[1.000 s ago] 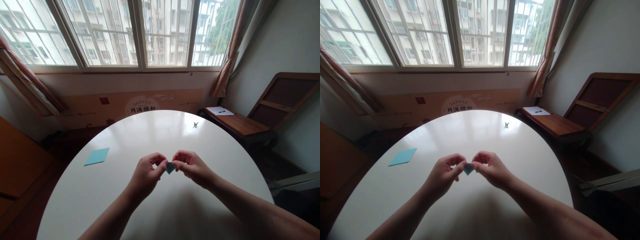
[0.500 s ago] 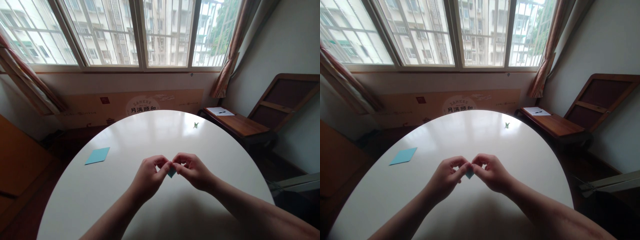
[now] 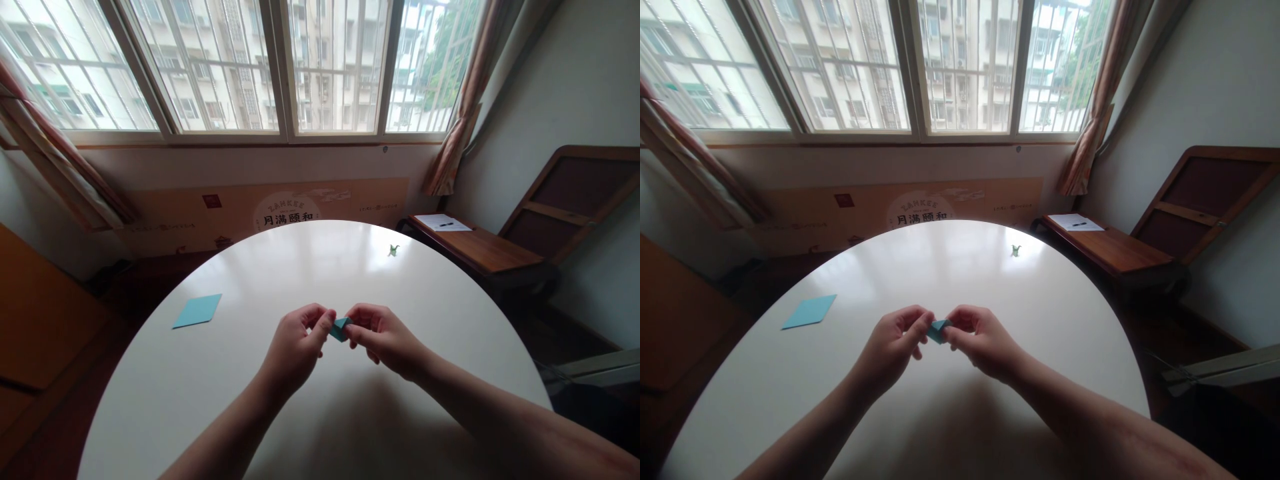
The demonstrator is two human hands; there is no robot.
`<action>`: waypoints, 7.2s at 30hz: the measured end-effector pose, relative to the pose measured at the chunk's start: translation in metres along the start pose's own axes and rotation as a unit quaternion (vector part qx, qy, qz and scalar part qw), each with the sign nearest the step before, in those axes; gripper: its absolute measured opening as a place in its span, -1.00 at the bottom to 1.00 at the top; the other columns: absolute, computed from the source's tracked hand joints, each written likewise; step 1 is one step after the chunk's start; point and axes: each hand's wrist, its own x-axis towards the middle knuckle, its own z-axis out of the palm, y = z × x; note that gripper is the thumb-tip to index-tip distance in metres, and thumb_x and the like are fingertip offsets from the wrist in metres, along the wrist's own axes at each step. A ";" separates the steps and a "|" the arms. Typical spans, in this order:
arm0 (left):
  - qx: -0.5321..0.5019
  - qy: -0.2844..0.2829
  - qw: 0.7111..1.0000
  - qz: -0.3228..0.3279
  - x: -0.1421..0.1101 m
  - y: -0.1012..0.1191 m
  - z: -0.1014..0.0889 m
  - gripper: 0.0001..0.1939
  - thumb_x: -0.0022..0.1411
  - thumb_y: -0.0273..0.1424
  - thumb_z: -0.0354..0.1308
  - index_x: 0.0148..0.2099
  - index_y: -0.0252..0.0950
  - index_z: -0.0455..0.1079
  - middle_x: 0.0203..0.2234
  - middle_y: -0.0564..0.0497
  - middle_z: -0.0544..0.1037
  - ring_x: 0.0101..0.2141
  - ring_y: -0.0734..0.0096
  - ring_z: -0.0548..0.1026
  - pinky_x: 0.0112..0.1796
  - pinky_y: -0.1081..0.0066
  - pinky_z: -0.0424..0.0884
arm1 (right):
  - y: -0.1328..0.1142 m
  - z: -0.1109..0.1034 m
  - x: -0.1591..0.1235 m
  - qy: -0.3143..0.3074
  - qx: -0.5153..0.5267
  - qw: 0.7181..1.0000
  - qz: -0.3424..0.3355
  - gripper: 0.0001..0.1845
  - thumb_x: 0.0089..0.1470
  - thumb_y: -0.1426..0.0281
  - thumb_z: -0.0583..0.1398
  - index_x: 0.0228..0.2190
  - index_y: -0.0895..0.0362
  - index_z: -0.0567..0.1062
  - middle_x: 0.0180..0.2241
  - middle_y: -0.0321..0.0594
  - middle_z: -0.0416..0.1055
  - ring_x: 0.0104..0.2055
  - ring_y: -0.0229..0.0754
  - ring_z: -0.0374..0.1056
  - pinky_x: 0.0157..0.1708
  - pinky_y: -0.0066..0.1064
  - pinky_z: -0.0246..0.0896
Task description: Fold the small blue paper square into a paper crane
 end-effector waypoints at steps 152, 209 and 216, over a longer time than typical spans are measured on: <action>-0.072 -0.022 0.996 0.056 -0.004 0.009 0.003 -0.67 0.10 -0.47 0.31 -0.04 -0.30 0.55 -0.26 -0.13 0.64 -0.26 0.23 0.56 -0.52 0.51 0.43 | -0.004 -0.005 -0.008 0.102 -0.114 0.976 -0.156 -0.90 0.16 0.38 0.22 -0.27 0.12 0.52 -0.23 -0.13 0.46 -0.25 -0.15 0.43 -0.62 -0.54 0.33; -0.040 0.087 0.991 0.094 -0.009 0.015 0.006 -0.86 0.12 -0.38 0.31 -0.23 -0.27 0.56 -0.46 -0.03 0.59 -0.40 0.29 0.56 -0.57 0.50 0.38 | 0.003 0.002 -0.009 0.066 0.049 0.987 -0.136 -0.84 0.10 0.30 0.36 -0.28 0.11 0.66 -0.39 -0.20 0.49 -0.42 -0.26 0.40 -0.64 -0.57 0.37; -0.068 0.069 0.993 0.066 -0.009 0.011 0.005 -0.79 0.11 -0.37 0.34 -0.18 -0.26 0.50 -0.47 0.01 0.56 -0.44 0.35 0.50 -0.55 0.49 0.38 | 0.003 0.002 -0.005 0.019 0.117 0.988 -0.096 -0.81 0.09 0.29 0.38 -0.26 0.13 0.65 -0.42 -0.18 0.51 -0.39 -0.21 0.45 -0.67 -0.58 0.36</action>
